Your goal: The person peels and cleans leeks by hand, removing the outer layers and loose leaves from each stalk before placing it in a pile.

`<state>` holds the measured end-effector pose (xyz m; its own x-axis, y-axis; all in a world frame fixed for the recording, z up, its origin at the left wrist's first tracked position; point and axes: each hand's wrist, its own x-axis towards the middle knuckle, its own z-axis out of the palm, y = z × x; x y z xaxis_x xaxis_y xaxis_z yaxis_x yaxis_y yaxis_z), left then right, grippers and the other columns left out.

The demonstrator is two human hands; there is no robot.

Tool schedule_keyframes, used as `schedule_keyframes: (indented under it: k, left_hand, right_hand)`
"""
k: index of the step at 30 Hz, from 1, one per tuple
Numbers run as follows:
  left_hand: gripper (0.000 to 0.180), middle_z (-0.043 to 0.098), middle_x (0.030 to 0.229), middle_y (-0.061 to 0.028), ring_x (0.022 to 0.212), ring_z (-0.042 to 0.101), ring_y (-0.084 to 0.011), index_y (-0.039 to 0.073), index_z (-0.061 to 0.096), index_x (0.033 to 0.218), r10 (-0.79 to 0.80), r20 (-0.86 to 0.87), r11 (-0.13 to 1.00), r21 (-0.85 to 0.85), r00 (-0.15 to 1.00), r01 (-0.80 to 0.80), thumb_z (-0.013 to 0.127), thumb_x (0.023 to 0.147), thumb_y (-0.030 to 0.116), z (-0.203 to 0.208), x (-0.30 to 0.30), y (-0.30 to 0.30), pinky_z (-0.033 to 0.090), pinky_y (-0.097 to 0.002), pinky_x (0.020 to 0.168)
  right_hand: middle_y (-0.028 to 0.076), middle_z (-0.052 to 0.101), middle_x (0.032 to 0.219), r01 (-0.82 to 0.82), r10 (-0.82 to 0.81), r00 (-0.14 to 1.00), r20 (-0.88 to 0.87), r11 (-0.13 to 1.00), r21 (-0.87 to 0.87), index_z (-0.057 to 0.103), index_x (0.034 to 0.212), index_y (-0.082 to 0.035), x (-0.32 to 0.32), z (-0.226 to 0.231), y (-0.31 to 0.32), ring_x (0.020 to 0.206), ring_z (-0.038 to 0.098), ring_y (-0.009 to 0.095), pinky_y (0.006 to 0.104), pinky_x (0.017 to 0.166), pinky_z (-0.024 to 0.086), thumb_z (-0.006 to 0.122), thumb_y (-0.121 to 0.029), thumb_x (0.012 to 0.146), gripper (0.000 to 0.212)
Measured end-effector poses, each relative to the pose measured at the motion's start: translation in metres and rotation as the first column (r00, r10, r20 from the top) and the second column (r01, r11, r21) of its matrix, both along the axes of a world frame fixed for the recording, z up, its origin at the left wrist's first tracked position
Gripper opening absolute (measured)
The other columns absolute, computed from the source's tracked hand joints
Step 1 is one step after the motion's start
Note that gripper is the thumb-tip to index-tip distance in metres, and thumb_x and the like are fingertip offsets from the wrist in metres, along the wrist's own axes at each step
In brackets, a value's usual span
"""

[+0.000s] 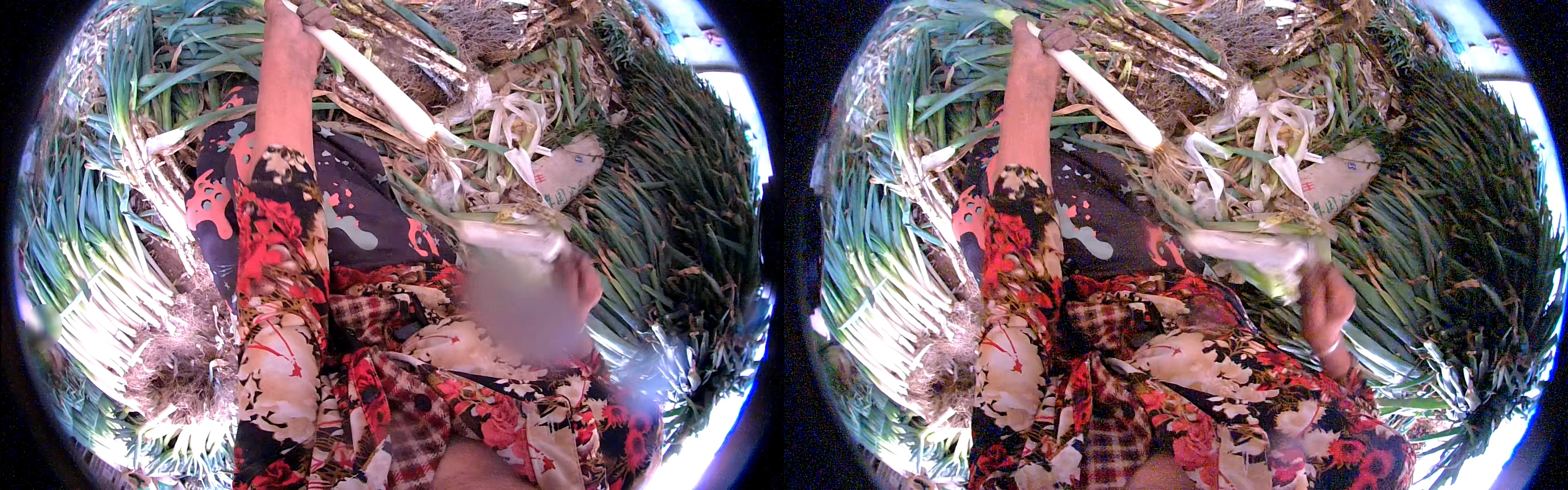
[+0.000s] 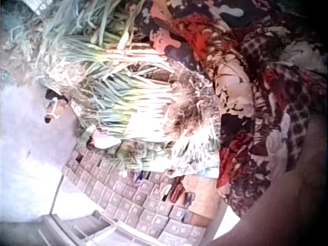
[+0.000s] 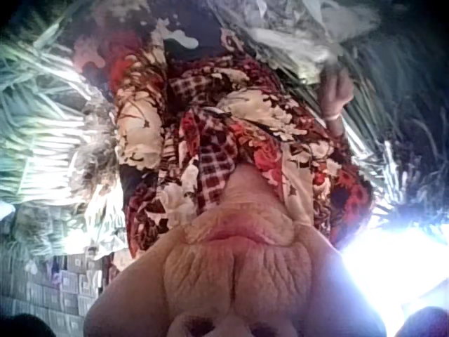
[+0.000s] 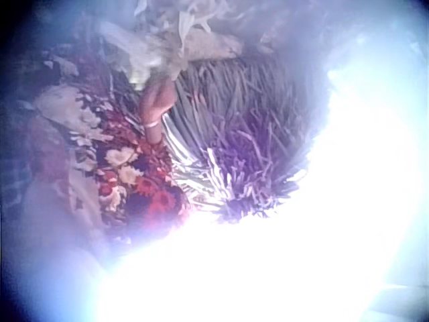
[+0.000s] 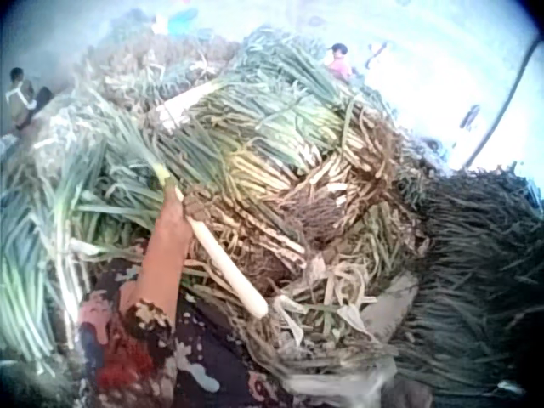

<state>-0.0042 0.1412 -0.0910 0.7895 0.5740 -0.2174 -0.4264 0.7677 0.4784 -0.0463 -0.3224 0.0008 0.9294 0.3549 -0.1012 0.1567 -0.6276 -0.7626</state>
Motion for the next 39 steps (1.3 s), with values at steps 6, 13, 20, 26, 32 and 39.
schedule_keyframes:
  k: [6, 13, 20, 26, 32, 39]
  left_hand:
    - [0.044, 0.023, 0.05, 0.0037, 0.037, 0.026, -0.0098, 0.01, 0.038, 0.078, 0.071, -0.02, 0.997, -0.013, 0.997, -0.071, 0.035, 0.089, 0.052, 0.045, -0.011, -0.063, 0.025, -0.0252, 0.034]
    - [0.042, 0.023, 0.05, 0.0042, 0.037, 0.026, -0.0094, 0.01, 0.036, 0.078, 0.132, -0.04, 0.986, 0.112, 0.99, -0.126, 0.036, 0.09, 0.051, 0.054, -0.022, -0.073, 0.024, -0.0246, 0.033]
    - [0.041, 0.029, 0.051, 0.0021, 0.039, 0.031, -0.0109, 0.009, 0.038, 0.081, 0.086, 0.001, 0.98, 0.181, 0.996, -0.085, 0.038, 0.09, 0.049, 0.053, -0.024, -0.069, 0.029, -0.0255, 0.036]
    - [0.032, 0.028, 0.051, 0.0034, 0.04, 0.028, -0.0075, 0.009, 0.039, 0.079, 0.236, -0.121, 0.884, 0.439, 0.964, -0.162, 0.041, 0.091, 0.038, 0.114, -0.046, -0.053, 0.024, -0.0239, 0.036]
    - [0.04, 0.048, 0.071, -0.0042, 0.054, 0.045, -0.0109, 0.003, 0.042, 0.102, 0.573, -0.224, 0.48, 0.871, 0.788, -0.102, 0.052, 0.086, 0.038, 0.175, -0.137, 0.149, 0.037, -0.0231, 0.046]
    - [0.041, 0.047, 0.05, -0.0009, 0.037, 0.046, -0.0121, 0.009, 0.052, 0.071, 0.787, -0.53, 0.425, 0.837, 0.314, 0.345, 0.06, 0.078, 0.048, 0.081, -0.23, 0.24, 0.035, -0.0268, 0.035]
  right_hand:
    - [0.015, 0.059, 0.103, -0.245, 0.24, 0.965, 0.107, 0.969, 0.037, 0.052, 0.111, 0.004, 0.05, -0.044, 0.051, 0.088, 0.059, 0.018, 0.0279, 0.075, 0.046, 0.055, -0.013, 0.084, 0.032]
    - [0.014, 0.058, 0.064, -0.506, 0.508, 0.861, -0.037, 0.861, 0.052, 0.058, 0.1, 0.003, 0.017, -0.036, 0.149, 0.057, 0.056, 0.016, 0.0284, 0.057, 0.045, 0.052, -0.017, 0.085, 0.026]
    - [0.013, 0.056, 0.058, -0.512, 0.511, 0.846, 0.151, 0.858, -0.034, 0.06, 0.097, 0.003, 0.017, -0.066, 0.147, 0.051, 0.055, 0.018, 0.0305, 0.053, 0.045, 0.049, -0.018, 0.085, 0.026]
    - [0.011, 0.062, 0.078, -0.231, 0.302, 0.933, -0.196, 0.92, 0.316, 0.059, 0.09, 0.005, 0.011, -0.093, 0.15, 0.07, 0.058, 0.013, 0.0268, 0.062, 0.046, 0.048, -0.019, 0.089, 0.027]
    - [0.009, 0.062, 0.075, -0.244, 0.383, 0.87, -0.31, 0.881, 0.405, 0.056, 0.095, 0.006, 0.05, -0.13, 0.173, 0.061, 0.058, 0.013, 0.0249, 0.055, 0.047, 0.047, -0.019, 0.089, 0.027]
    - [0.016, 0.062, 0.079, -0.354, 0.336, 0.866, 0.371, 0.935, -0.02, 0.058, 0.094, -0.001, 0.148, -0.202, 0.247, 0.068, 0.06, 0.027, 0.0357, 0.063, 0.047, 0.052, -0.017, 0.082, 0.021]
